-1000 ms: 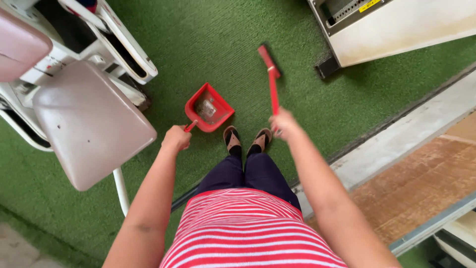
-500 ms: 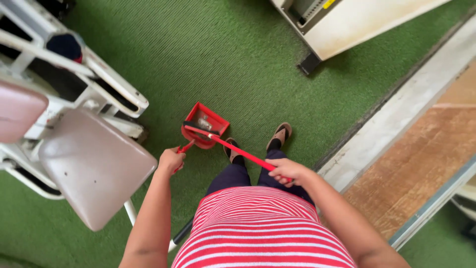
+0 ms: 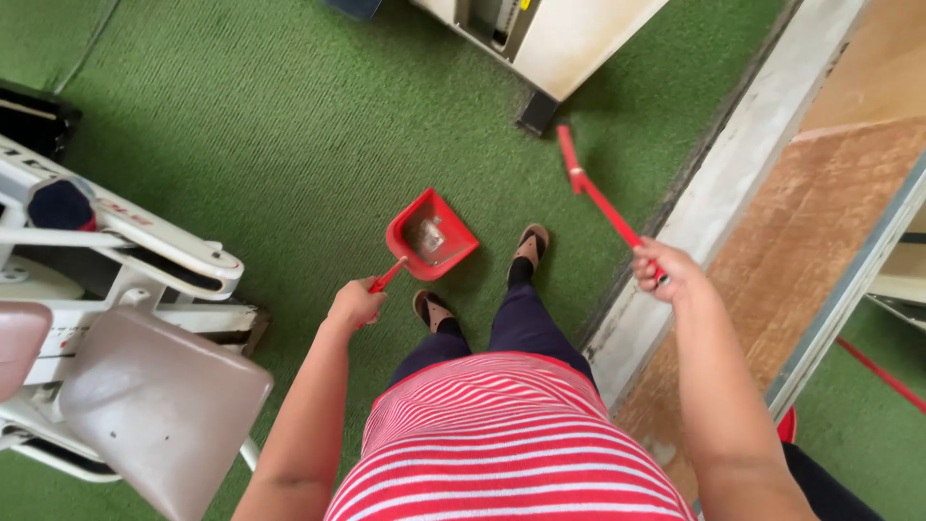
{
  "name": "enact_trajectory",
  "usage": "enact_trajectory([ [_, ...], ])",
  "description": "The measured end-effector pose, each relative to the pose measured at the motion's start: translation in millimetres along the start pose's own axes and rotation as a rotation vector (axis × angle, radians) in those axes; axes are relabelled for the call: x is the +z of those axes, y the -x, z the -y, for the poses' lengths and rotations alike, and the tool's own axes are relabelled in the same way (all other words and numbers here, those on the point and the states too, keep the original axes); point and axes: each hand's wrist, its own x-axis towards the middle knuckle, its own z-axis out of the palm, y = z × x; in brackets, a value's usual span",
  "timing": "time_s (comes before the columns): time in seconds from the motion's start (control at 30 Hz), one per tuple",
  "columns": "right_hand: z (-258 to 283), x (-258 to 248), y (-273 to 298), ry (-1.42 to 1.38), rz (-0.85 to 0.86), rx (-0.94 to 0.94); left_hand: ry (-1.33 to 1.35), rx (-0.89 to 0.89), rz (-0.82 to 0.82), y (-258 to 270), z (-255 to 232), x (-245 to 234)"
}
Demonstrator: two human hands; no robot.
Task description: Sweeping the gym floor using a broom and a dustpan.
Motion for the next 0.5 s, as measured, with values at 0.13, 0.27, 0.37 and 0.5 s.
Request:
enact_trajectory([
  [0.13,76,-80,-92,-0.198,0.006,0.018,0.04,0.074,-0.039,-31,-67,22],
  [0.27,122,-103,-142,-0.305,-0.099,-0.02,-0.12,0.04,-0.039,-62,-139,44],
  [0.37,110,-97,-171,-0.305,-0.032,0.021,-0.172,0.004,-0.029,-58,-192,52],
  [0.5,56,-24,-146,-0.143,0.029,0.149,-0.243,-0.016,-0.024,-86,-224,82],
])
